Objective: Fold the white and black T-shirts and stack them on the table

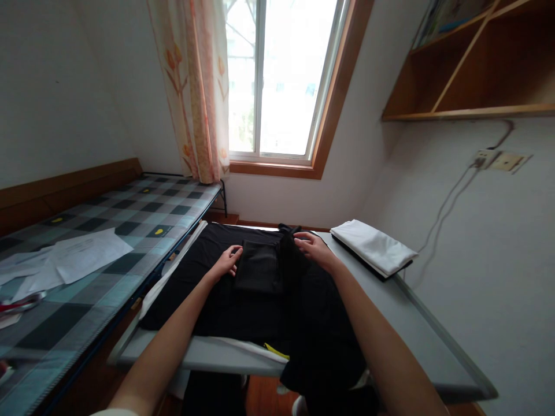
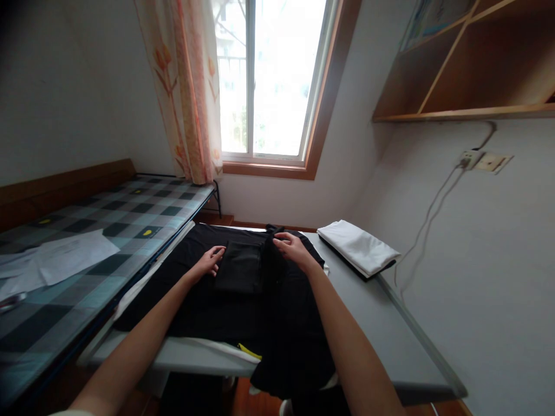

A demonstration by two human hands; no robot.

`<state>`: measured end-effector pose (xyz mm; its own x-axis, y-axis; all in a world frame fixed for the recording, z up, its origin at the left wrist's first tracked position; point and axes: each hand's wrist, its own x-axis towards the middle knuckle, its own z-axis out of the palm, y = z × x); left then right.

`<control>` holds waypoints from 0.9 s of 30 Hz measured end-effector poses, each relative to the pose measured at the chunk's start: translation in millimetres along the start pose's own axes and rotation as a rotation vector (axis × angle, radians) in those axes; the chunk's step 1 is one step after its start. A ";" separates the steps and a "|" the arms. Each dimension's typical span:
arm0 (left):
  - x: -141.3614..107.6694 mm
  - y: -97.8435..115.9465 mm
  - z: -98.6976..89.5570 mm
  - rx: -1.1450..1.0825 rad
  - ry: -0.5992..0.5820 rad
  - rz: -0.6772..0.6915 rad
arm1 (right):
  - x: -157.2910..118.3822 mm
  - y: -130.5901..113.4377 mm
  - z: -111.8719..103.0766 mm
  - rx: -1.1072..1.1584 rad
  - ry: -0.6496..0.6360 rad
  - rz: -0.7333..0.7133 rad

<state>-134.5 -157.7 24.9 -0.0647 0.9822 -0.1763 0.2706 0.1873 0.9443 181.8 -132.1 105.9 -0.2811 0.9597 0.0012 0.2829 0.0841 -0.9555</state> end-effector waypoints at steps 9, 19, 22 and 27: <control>-3.2 0.8 0.9 0.036 0.018 -0.005 | -6.0 40.0 82.7 -0.561 -0.056 -0.340; 3.3 -12.8 6.1 0.204 0.096 0.084 | -18.8 65.6 114.2 -0.838 -0.165 -0.289; 5.6 -14.6 7.5 0.206 0.131 0.083 | -22.5 63.2 120.6 -0.868 -0.187 -0.283; 5.7 -15.4 11.8 0.200 0.156 0.146 | -24.6 61.5 123.3 -0.845 -0.182 -0.278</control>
<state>-127.7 -154.8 6.1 -0.1539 0.9879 0.0174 0.4711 0.0578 0.8802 93.1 -183.6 10.7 -0.5599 0.8242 0.0846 0.7416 0.5441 -0.3924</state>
